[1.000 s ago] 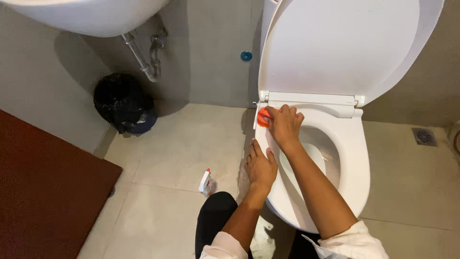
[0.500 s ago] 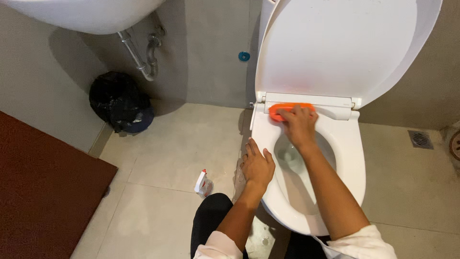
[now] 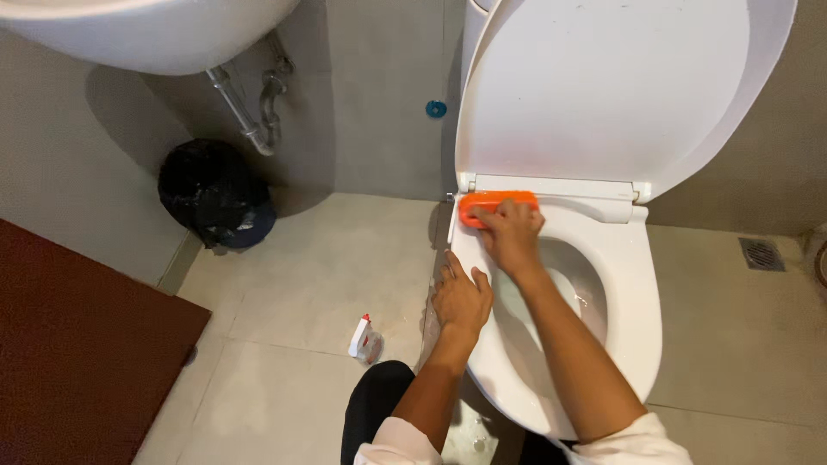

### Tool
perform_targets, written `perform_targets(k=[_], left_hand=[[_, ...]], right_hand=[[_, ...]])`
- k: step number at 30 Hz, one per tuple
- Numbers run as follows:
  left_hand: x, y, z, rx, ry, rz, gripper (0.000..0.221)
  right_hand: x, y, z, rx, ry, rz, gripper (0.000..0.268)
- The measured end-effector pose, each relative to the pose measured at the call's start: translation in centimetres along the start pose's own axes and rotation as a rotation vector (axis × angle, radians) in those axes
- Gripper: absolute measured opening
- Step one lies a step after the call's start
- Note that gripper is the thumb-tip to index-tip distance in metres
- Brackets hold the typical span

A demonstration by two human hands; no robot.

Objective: The person cleans the toilet by spraying cleaner and scrubbing the lid, rim, and base with a brush.

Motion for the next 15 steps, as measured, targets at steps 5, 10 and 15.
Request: perform_targets(k=[5, 10, 15], left_hand=[[0.0, -0.3, -0.8, 0.014, 0.054, 0.003, 0.071], [-0.1, -0.1, -1.3, -0.008, 0.116, -0.022, 0.073], [0.2, 0.0, -1.7, 0.026, 0.158, -0.023, 0.071]], right_hand=[[-1.9, -0.6, -1.4, -0.078, 0.039, 0.014, 0.043], [4.9, 0.3, -3.4, -0.018, 0.113, 0.065, 0.041], [8.4, 0.4, -4.7, 0.052, 0.123, 0.170, 0.036]])
Point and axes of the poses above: each hand's wrist, its own y-axis away from the middle knuckle, its own z-axis out of the palm, x = y × z, the point moved 1 cm from there along -y, towards the middle knuckle, and after that the axes turned 12 degrees about x, right-handed, at the moved point
